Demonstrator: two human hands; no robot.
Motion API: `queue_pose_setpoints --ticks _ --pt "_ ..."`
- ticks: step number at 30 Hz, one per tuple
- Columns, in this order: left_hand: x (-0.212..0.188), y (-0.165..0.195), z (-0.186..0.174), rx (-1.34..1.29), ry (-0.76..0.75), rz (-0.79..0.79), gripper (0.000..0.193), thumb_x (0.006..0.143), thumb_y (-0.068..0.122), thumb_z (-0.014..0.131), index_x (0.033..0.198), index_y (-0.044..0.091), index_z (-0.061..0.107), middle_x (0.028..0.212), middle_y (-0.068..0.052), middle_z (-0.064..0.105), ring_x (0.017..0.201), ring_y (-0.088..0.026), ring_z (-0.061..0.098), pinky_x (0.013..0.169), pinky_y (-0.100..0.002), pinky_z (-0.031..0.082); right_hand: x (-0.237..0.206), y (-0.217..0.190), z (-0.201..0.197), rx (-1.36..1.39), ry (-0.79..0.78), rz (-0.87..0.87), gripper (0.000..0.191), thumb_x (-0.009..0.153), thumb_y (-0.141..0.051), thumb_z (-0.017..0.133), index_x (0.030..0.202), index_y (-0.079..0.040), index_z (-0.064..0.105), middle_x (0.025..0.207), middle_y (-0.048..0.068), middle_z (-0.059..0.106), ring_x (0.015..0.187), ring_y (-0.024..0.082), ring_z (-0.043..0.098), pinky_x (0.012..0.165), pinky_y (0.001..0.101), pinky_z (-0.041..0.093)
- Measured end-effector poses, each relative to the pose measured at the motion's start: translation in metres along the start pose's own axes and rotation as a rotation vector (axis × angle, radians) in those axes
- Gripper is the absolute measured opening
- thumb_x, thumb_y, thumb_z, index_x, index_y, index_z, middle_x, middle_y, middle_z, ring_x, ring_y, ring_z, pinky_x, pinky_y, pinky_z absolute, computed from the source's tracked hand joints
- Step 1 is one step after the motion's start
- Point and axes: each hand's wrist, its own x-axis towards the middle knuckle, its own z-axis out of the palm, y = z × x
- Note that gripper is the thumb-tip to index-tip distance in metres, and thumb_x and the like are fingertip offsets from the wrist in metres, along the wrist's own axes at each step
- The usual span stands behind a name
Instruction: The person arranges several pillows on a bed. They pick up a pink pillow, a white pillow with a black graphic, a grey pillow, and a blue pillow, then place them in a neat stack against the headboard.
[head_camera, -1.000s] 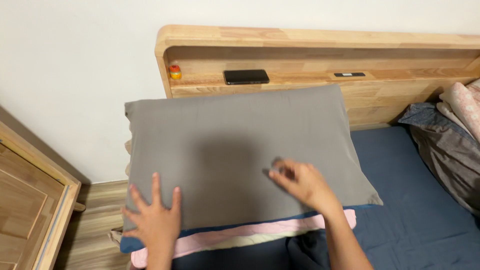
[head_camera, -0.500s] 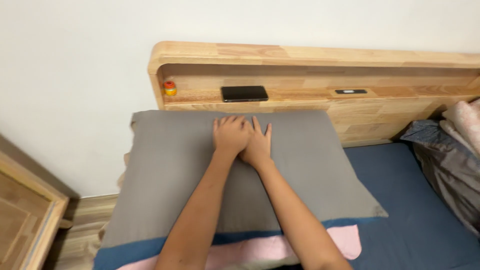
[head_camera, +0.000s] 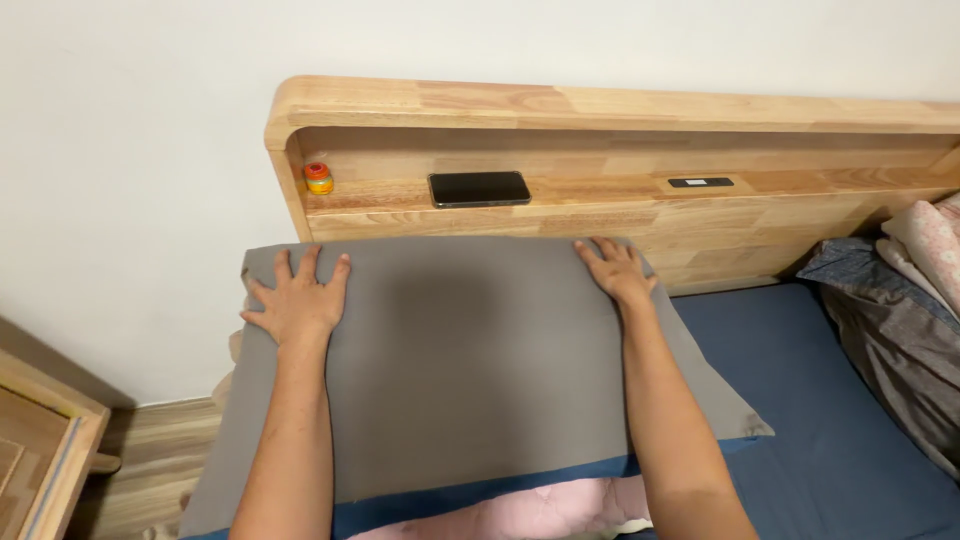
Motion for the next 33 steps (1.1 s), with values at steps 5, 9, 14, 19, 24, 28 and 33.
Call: queue_pose_setpoints --ticks 5,9,14,19,24,28,33 --pt "-0.013 -0.029 -0.021 -0.128 -0.026 -0.128 0.078 0.086 0.078 0.039 0.157 0.046 0.031 0.169 -0.005 0.023 0.135 -0.048 0.044 0.110 -0.063 0.033 0.005 0.079 -0.002 0.534 0.032 -0.016 0.098 0.085 -0.073 0.053 0.160 -0.012 0.034 0.163 0.020 0.035 0.152 0.034 0.033 0.121 0.0430 0.030" --pt "-0.042 -0.068 -0.027 -0.153 -0.073 -0.174 0.075 0.093 0.075 0.031 0.162 0.046 0.025 0.152 -0.013 0.051 0.131 -0.043 0.055 0.107 -0.061 0.041 -0.043 0.145 -0.001 0.689 -0.184 0.134 0.097 0.090 -0.079 0.034 0.156 -0.009 0.043 0.161 0.016 0.044 0.150 0.034 0.038 0.122 0.0447 0.029" --pt "-0.081 -0.124 -0.033 -0.178 -0.077 -0.219 0.063 0.103 0.064 0.019 0.158 0.040 0.040 0.136 -0.017 0.064 0.129 -0.044 0.055 0.109 -0.059 0.040 -0.127 0.196 0.005 0.526 -0.155 0.251 0.084 0.092 -0.065 0.038 0.154 -0.010 0.047 0.158 0.016 0.047 0.147 0.035 0.042 0.117 0.0544 0.027" --pt "-0.114 -0.115 -0.066 0.154 0.314 0.140 0.051 0.091 0.030 0.046 0.136 0.015 0.068 0.131 -0.020 0.069 0.120 -0.041 0.062 0.103 -0.069 0.032 -0.170 0.163 -0.035 -0.075 0.326 0.107 0.067 0.092 -0.041 0.051 0.152 -0.011 0.047 0.154 0.015 0.050 0.141 0.036 0.047 0.109 0.0718 0.024" --pt "-0.190 0.016 -0.024 -0.364 0.372 0.879 0.032 0.090 0.011 0.062 0.120 0.001 0.067 0.114 -0.022 0.069 0.108 -0.042 0.063 0.098 -0.050 0.047 -0.231 0.017 0.020 0.234 0.583 -0.618 0.048 0.104 -0.034 0.050 0.145 -0.010 0.054 0.154 0.017 0.050 0.146 0.039 0.041 0.117 0.0679 0.020" --pt "-0.230 0.040 0.015 -0.147 0.439 0.804 0.046 0.089 0.037 0.064 0.132 0.020 0.064 0.143 -0.014 0.059 0.136 -0.042 0.048 0.114 -0.062 0.031 -0.281 -0.032 0.070 -0.142 0.560 -0.814 0.056 0.101 -0.034 0.050 0.153 -0.016 0.050 0.159 0.005 0.050 0.149 0.032 0.041 0.121 0.0609 0.020" --pt "-0.222 -0.022 0.007 -0.012 0.425 0.638 0.057 0.088 0.047 0.061 0.142 0.029 0.058 0.155 -0.010 0.047 0.144 -0.045 0.037 0.115 -0.066 0.024 -0.267 0.042 0.048 -0.113 0.642 -0.514 0.061 0.097 -0.051 0.050 0.152 -0.026 0.049 0.161 0.002 0.044 0.149 0.032 0.036 0.120 0.0649 0.014"
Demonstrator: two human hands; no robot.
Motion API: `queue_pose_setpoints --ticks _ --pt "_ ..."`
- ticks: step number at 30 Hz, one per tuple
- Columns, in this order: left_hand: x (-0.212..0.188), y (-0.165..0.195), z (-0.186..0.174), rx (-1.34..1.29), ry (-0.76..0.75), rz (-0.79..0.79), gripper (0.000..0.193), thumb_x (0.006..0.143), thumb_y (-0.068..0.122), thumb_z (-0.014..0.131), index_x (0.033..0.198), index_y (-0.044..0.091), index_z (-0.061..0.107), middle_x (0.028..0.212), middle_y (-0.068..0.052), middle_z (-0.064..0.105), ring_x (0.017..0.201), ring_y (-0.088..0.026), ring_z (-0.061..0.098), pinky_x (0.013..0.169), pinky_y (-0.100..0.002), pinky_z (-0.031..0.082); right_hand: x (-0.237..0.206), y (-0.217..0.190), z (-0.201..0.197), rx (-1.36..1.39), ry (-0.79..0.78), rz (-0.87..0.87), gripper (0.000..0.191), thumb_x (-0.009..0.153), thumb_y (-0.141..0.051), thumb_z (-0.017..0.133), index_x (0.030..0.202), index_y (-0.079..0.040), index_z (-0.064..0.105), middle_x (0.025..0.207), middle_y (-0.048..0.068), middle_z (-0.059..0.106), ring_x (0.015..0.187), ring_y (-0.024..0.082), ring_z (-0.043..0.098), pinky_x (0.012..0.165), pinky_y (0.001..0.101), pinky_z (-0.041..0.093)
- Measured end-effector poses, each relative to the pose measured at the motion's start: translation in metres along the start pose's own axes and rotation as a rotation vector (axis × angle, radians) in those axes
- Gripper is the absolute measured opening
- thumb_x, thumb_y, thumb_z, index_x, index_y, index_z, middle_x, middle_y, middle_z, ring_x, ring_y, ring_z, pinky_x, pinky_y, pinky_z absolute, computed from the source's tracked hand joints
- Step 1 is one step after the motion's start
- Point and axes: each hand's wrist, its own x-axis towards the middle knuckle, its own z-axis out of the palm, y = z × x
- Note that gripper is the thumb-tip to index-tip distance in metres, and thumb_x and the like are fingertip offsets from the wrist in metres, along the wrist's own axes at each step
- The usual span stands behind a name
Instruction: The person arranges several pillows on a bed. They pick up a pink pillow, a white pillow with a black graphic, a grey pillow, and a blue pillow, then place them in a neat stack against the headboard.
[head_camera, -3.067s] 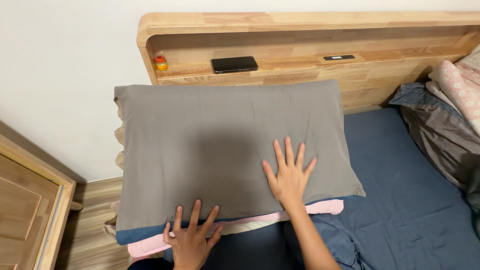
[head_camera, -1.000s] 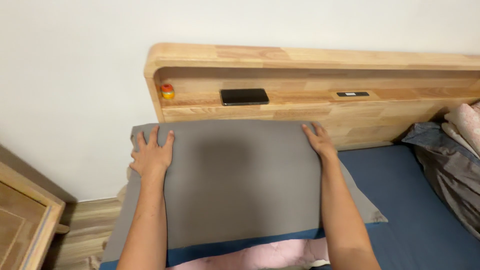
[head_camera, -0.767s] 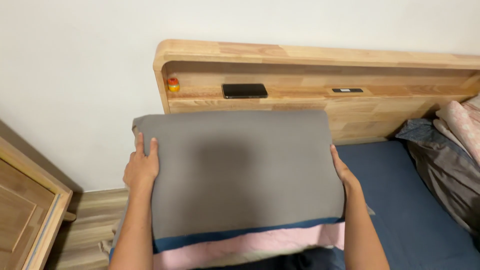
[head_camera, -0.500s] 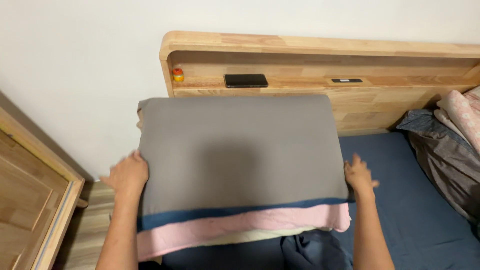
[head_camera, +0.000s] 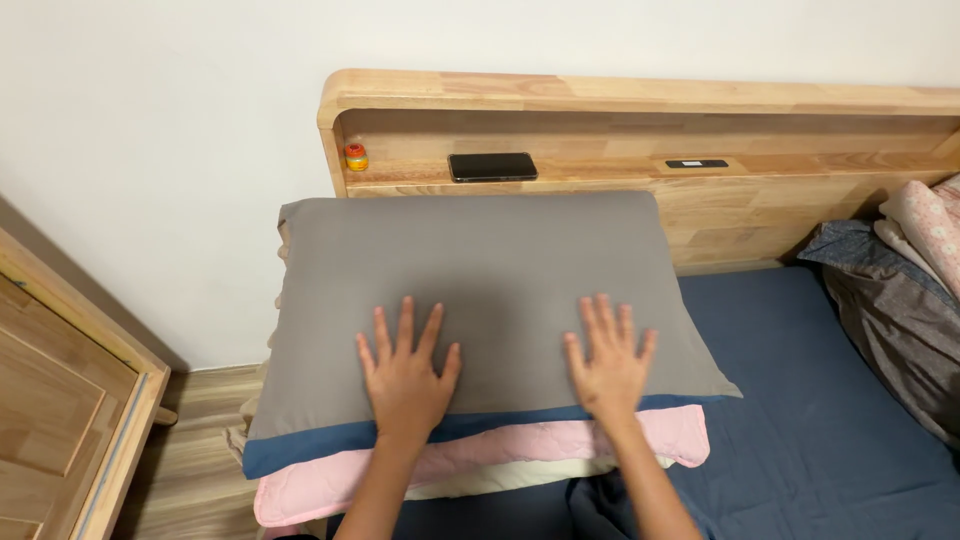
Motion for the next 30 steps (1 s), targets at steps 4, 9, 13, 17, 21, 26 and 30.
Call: queue_pose_setpoints --ticks 4,9,13,17,21,26,30 --pt "-0.016 -0.025 -0.006 0.114 0.035 -0.125 0.059 0.089 0.048 0.061 0.145 0.031 0.057 0.159 -0.009 0.045 0.147 -0.045 0.035 0.117 -0.066 0.025 -0.004 0.083 0.018 0.105 -0.016 0.302 0.066 0.098 -0.054 0.045 0.156 -0.023 0.043 0.163 0.006 0.040 0.150 0.035 0.035 0.115 0.0689 0.016" --pt "-0.031 -0.067 -0.024 0.192 0.048 -0.383 0.066 0.093 0.054 0.053 0.155 0.032 0.048 0.164 -0.011 0.043 0.149 -0.045 0.035 0.114 -0.070 0.023 -0.022 0.183 0.024 0.361 -0.336 0.779 0.065 0.107 -0.064 0.034 0.160 -0.027 0.041 0.165 0.008 0.042 0.152 0.037 0.035 0.125 0.0627 0.024" --pt "-0.012 -0.108 -0.062 -0.101 -0.458 -0.978 0.078 0.101 0.069 0.039 0.169 0.035 0.025 0.157 -0.025 0.044 0.140 -0.050 0.045 0.122 -0.074 0.017 -0.028 0.189 -0.005 0.245 -0.221 0.675 0.076 0.098 -0.057 0.041 0.163 -0.021 0.026 0.165 0.010 0.032 0.150 0.042 0.028 0.114 0.0734 0.014" --pt "0.030 -0.058 -0.059 0.055 -0.289 -0.530 0.083 0.087 0.062 0.058 0.156 0.022 0.032 0.160 -0.026 0.031 0.141 -0.058 0.024 0.101 -0.082 0.014 0.004 0.095 -0.033 0.216 0.093 0.288 0.072 0.102 -0.048 0.047 0.163 -0.014 0.030 0.168 0.015 0.029 0.153 0.049 0.020 0.115 0.0726 0.011" --pt "0.046 0.056 -0.004 -0.108 -0.099 0.057 0.056 0.092 0.042 0.061 0.145 0.024 0.057 0.154 -0.012 0.049 0.146 -0.046 0.037 0.112 -0.076 0.022 0.031 -0.036 -0.024 0.133 0.022 -0.073 0.062 0.104 -0.039 0.048 0.161 -0.018 0.036 0.168 0.010 0.031 0.155 0.041 0.023 0.120 0.0663 0.011" --pt "0.039 0.035 0.026 -0.059 -0.090 0.134 0.053 0.094 0.046 0.057 0.144 0.031 0.056 0.156 -0.009 0.046 0.147 -0.042 0.033 0.117 -0.068 0.019 0.045 -0.060 -0.005 0.064 -0.204 -0.023 0.061 0.102 -0.053 0.044 0.156 -0.024 0.042 0.165 0.001 0.036 0.155 0.032 0.025 0.124 0.0630 0.012" --pt "0.030 -0.027 0.016 0.096 -0.148 -0.045 0.060 0.094 0.056 0.050 0.150 0.033 0.048 0.162 -0.009 0.035 0.150 -0.043 0.024 0.117 -0.064 0.014 0.055 -0.007 0.006 -0.007 -0.117 0.094 0.066 0.099 -0.058 0.042 0.156 -0.025 0.042 0.165 0.003 0.036 0.153 0.033 0.024 0.121 0.0635 0.011"
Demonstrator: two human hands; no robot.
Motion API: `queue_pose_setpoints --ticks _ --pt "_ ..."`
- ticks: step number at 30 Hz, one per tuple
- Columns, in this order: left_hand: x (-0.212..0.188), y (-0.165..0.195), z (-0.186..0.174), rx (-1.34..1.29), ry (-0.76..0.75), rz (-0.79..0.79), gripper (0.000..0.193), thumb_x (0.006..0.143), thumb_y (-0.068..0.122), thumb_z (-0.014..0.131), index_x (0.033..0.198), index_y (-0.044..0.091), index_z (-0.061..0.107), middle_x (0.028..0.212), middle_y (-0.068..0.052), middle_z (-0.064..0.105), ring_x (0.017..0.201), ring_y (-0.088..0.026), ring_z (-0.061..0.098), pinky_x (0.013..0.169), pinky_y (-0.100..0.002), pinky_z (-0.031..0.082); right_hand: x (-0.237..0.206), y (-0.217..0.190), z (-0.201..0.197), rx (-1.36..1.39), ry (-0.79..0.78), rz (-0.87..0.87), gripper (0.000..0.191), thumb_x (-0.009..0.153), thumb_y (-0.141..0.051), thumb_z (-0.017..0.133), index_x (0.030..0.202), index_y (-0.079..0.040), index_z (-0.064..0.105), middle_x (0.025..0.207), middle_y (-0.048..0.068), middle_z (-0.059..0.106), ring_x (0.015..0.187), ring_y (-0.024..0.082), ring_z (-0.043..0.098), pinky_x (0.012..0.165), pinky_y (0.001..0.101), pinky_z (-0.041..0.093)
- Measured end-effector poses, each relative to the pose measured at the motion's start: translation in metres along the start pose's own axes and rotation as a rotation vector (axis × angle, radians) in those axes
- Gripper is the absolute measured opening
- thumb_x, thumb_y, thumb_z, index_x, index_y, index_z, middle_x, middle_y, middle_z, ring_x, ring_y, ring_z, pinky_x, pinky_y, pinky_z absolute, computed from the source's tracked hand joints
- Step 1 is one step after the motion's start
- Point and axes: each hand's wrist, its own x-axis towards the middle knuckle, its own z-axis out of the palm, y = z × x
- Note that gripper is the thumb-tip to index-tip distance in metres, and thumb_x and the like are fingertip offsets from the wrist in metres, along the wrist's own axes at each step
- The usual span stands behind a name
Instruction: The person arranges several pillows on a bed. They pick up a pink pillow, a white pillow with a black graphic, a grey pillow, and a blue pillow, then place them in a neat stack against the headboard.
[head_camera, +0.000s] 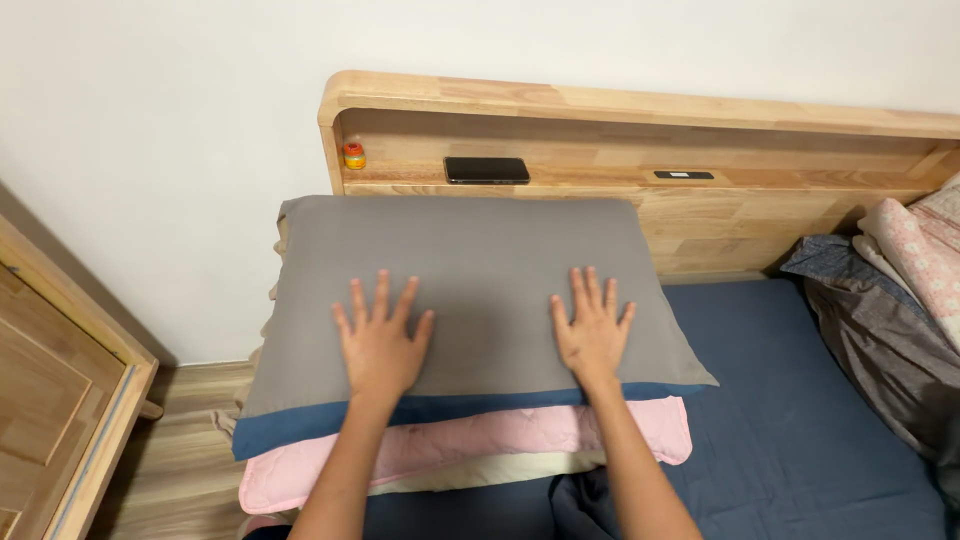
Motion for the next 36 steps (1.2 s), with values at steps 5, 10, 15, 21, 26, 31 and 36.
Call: queue_pose_setpoints --ticks 5,10,15,21,26,31,36 --pt "-0.017 -0.046 -0.012 -0.003 0.029 -0.235 0.062 0.096 0.059 0.044 0.154 0.037 0.043 0.166 -0.008 0.028 0.151 -0.045 0.019 0.117 -0.065 0.010 0.015 0.068 0.013 0.103 -0.054 0.260 0.073 0.095 -0.063 0.039 0.158 -0.027 0.037 0.167 0.003 0.030 0.153 0.031 0.025 0.118 0.0627 0.016" --pt "-0.012 -0.074 -0.023 -0.110 -0.071 -0.456 0.061 0.096 0.054 0.043 0.154 0.040 0.039 0.167 -0.008 0.023 0.148 -0.051 0.016 0.110 -0.078 0.007 0.034 0.136 0.014 0.381 -0.277 0.670 0.083 0.098 -0.074 0.036 0.165 -0.025 0.033 0.165 0.011 0.037 0.152 0.038 0.033 0.124 0.0605 0.024" --pt "0.032 -0.017 -0.027 0.057 -0.015 -0.232 0.056 0.090 0.032 0.056 0.144 0.019 0.056 0.160 -0.015 0.038 0.146 -0.056 0.023 0.099 -0.087 0.013 0.047 0.103 0.010 0.169 -0.023 0.410 0.083 0.093 -0.064 0.045 0.159 -0.016 0.031 0.165 0.011 0.030 0.151 0.041 0.020 0.109 0.0778 0.012" --pt "0.045 0.097 0.031 -0.264 0.023 0.288 0.045 0.096 0.038 0.058 0.139 0.027 0.062 0.156 -0.006 0.048 0.150 -0.039 0.033 0.118 -0.072 0.020 0.028 -0.031 0.032 0.127 -0.170 -0.196 0.061 0.104 -0.052 0.032 0.159 -0.027 0.039 0.167 0.000 0.035 0.156 0.030 0.024 0.120 0.0692 0.012" --pt "0.092 0.045 0.064 -0.110 -0.079 0.110 0.053 0.095 0.053 0.049 0.145 0.035 0.052 0.159 -0.008 0.037 0.149 -0.041 0.022 0.116 -0.068 0.010 0.074 -0.013 0.033 -0.031 -0.287 -0.002 0.073 0.096 -0.070 0.033 0.159 -0.033 0.032 0.169 -0.005 0.023 0.156 0.028 0.016 0.120 0.0646 0.009" --pt "0.112 -0.031 0.059 -0.051 -0.042 -0.131 0.058 0.099 0.059 0.040 0.153 0.038 0.043 0.167 -0.005 0.027 0.154 -0.040 0.015 0.121 -0.063 0.006 0.112 0.047 0.038 -0.011 -0.307 0.216 0.081 0.090 -0.077 0.031 0.160 -0.036 0.026 0.171 -0.007 0.018 0.157 0.028 0.014 0.120 0.0646 0.012" --pt "0.105 -0.065 0.038 -0.026 -0.183 -0.419 0.067 0.096 0.066 0.035 0.158 0.042 0.028 0.170 -0.003 0.015 0.154 -0.041 0.011 0.119 -0.064 0.009 0.110 0.103 0.042 0.182 -0.393 0.497 0.090 0.084 -0.083 0.031 0.163 -0.039 0.023 0.171 -0.003 0.022 0.156 0.031 0.021 0.120 0.0623 0.024"
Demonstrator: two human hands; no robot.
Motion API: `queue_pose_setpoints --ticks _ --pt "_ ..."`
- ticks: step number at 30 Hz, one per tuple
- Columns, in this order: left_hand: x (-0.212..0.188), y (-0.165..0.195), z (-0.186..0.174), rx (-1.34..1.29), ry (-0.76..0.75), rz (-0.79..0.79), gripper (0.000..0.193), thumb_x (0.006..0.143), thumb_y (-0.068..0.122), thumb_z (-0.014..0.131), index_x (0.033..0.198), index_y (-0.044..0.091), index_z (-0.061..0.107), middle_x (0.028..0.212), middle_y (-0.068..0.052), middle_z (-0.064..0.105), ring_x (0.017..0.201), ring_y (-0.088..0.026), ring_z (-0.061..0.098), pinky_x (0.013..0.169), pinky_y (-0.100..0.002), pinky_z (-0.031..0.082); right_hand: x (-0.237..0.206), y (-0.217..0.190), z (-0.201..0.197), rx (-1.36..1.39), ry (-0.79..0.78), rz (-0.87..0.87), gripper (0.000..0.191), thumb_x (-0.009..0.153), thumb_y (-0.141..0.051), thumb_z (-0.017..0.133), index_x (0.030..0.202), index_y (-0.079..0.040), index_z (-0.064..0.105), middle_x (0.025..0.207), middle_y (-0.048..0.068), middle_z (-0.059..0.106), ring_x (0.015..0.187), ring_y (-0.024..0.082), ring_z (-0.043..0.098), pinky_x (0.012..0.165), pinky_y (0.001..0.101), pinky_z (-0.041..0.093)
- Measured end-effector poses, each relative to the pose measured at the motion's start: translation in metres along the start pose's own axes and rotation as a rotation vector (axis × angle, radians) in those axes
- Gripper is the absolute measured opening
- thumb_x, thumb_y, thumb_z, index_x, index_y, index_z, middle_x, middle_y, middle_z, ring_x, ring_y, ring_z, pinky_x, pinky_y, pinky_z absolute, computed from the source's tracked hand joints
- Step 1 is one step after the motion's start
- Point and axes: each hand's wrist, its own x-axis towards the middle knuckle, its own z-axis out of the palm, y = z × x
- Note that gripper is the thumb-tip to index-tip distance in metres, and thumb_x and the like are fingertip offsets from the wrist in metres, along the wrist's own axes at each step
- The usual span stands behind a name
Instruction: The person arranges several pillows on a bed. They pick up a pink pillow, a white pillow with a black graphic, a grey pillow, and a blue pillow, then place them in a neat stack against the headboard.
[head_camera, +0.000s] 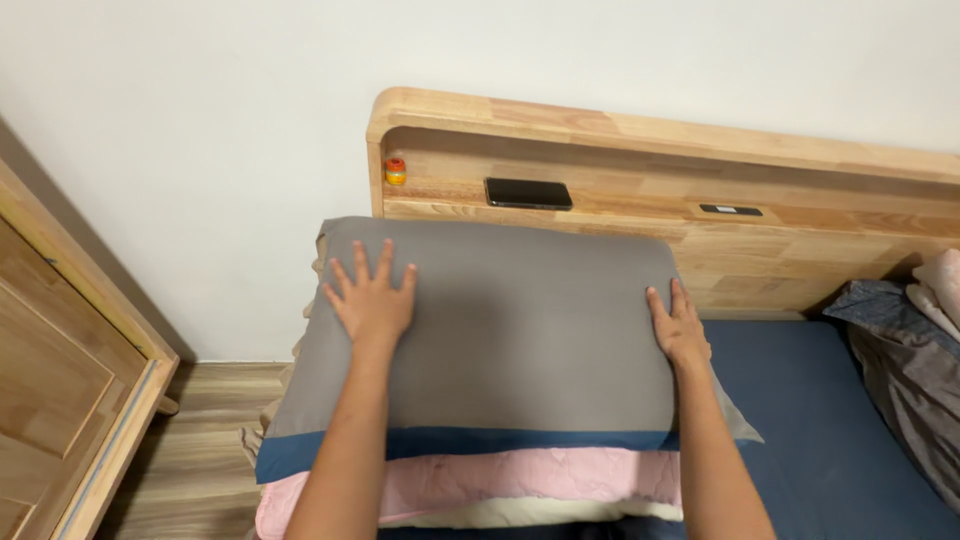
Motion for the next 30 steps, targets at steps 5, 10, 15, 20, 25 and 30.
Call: queue_pose_setpoints --ticks 5,10,15,20,25,30 --pt "0.001 -0.042 -0.046 -0.205 -0.217 -0.343 0.069 0.102 0.063 0.037 0.163 0.034 0.026 0.163 -0.020 0.026 0.149 -0.057 0.014 0.114 -0.077 0.007 -0.003 0.040 -0.039 -0.103 -0.122 0.105 0.086 0.097 -0.083 0.028 0.164 -0.029 0.033 0.167 0.010 0.037 0.156 0.035 0.029 0.122 0.0655 0.021" --pt "-0.027 0.027 -0.027 0.023 0.396 0.365 0.057 0.084 0.028 0.064 0.139 0.013 0.060 0.155 -0.023 0.048 0.144 -0.053 0.034 0.108 -0.080 0.020 -0.036 -0.025 -0.034 -0.206 0.310 -0.368 0.078 0.094 -0.058 0.052 0.162 -0.022 0.035 0.159 0.012 0.043 0.145 0.040 0.038 0.113 0.0710 0.024" --pt "-0.035 0.142 0.044 -0.209 0.115 0.702 0.047 0.095 0.029 0.054 0.139 0.016 0.063 0.152 -0.007 0.052 0.147 -0.039 0.035 0.113 -0.074 0.020 -0.073 -0.141 0.061 -0.270 0.158 -0.772 0.061 0.103 -0.050 0.040 0.160 -0.026 0.037 0.168 -0.001 0.031 0.156 0.030 0.025 0.117 0.0684 0.017" --pt "0.029 0.115 0.070 -0.099 0.164 0.541 0.049 0.095 0.043 0.048 0.139 0.026 0.061 0.149 -0.009 0.050 0.142 -0.040 0.034 0.116 -0.065 0.013 -0.036 -0.154 0.062 -0.289 -0.008 -0.516 0.069 0.098 -0.064 0.031 0.159 -0.031 0.030 0.168 -0.007 0.023 0.156 0.026 0.015 0.122 0.0637 0.006" --pt "0.071 0.080 0.075 -0.038 0.132 0.384 0.047 0.102 0.045 0.044 0.137 0.023 0.064 0.142 -0.006 0.058 0.140 -0.034 0.042 0.122 -0.059 0.017 0.020 -0.141 0.046 -0.314 -0.027 -0.341 0.076 0.095 -0.072 0.026 0.159 -0.031 0.031 0.169 -0.010 0.023 0.157 0.025 0.013 0.123 0.0637 0.004" --pt "0.075 0.064 0.071 0.009 0.148 0.282 0.050 0.101 0.052 0.044 0.133 0.021 0.067 0.139 -0.006 0.061 0.137 -0.032 0.045 0.120 -0.051 0.021 0.064 -0.108 0.044 -0.254 -0.033 -0.186 0.075 0.094 -0.073 0.031 0.158 -0.035 0.038 0.168 -0.009 0.026 0.159 0.023 0.014 0.125 0.0630 0.003"
